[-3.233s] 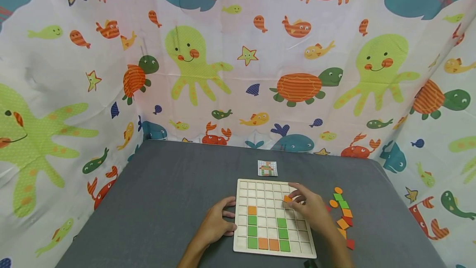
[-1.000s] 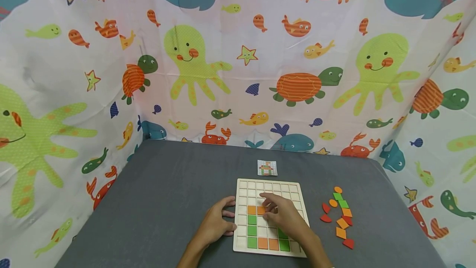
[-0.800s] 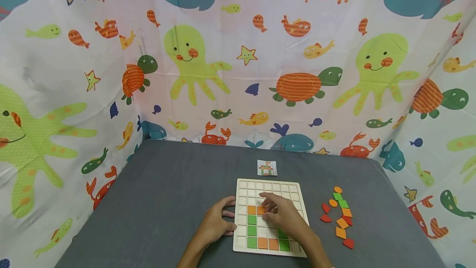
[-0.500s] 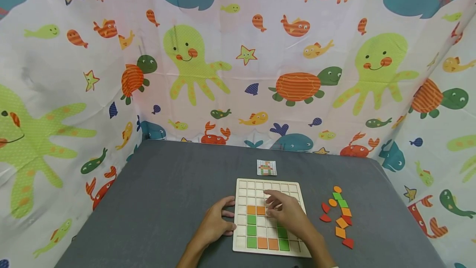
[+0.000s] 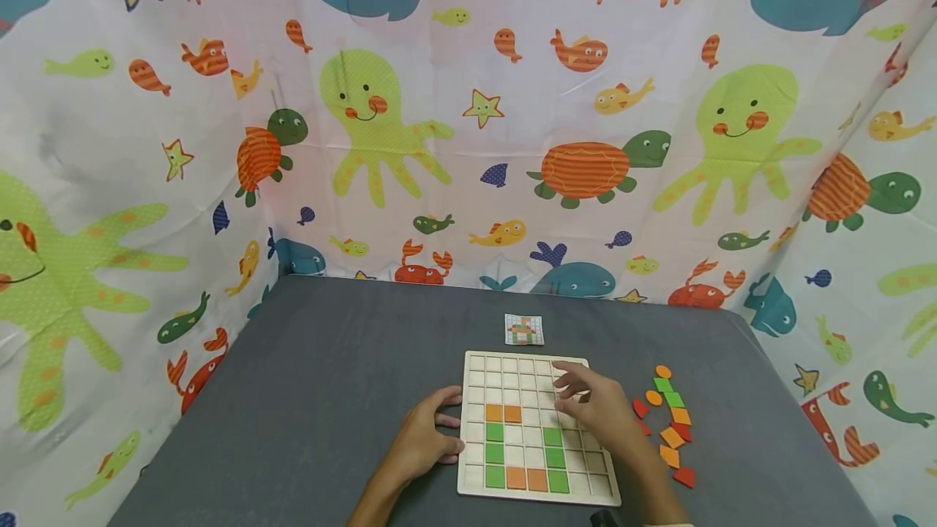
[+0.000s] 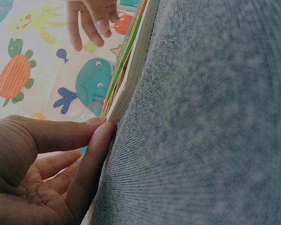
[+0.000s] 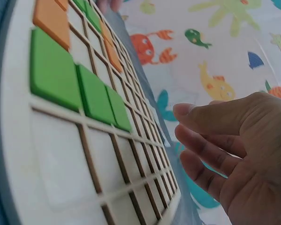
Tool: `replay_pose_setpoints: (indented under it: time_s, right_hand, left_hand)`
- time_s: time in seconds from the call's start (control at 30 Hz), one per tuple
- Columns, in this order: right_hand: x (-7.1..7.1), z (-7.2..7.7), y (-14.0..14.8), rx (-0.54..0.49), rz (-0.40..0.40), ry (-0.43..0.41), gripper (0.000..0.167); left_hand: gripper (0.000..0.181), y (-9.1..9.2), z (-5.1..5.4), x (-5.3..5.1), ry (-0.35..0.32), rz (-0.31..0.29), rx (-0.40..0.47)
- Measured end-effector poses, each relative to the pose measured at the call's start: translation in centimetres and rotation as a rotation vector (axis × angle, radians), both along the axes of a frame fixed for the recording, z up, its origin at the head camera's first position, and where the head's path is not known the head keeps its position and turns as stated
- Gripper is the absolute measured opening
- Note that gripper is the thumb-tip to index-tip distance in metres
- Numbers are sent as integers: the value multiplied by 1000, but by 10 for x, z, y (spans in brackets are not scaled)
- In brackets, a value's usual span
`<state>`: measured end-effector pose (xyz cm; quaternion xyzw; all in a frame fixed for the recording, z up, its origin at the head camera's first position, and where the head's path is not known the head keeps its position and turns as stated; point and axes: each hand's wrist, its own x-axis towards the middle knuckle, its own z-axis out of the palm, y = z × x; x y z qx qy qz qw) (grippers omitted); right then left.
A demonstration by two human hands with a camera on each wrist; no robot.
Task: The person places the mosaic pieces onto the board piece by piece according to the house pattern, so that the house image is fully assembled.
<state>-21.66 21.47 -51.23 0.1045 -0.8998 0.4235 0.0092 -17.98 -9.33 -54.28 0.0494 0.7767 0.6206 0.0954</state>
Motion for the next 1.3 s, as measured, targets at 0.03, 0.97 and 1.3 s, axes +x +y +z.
replay_pose_setpoints:
  time_s: [0.03, 0.97, 1.3]
  right_hand:
    - [0, 1, 3, -1, -7, 0, 61]
    - [6, 2, 96, 59, -241, 66, 65]
    - [11, -2, 121, 63, -323, -17, 68]
  left_hand:
    - [84, 0, 0, 0, 2, 0, 3]
    - [83, 0, 1, 1, 1, 2, 12]
    - [83, 0, 2, 1, -4, 5, 12]
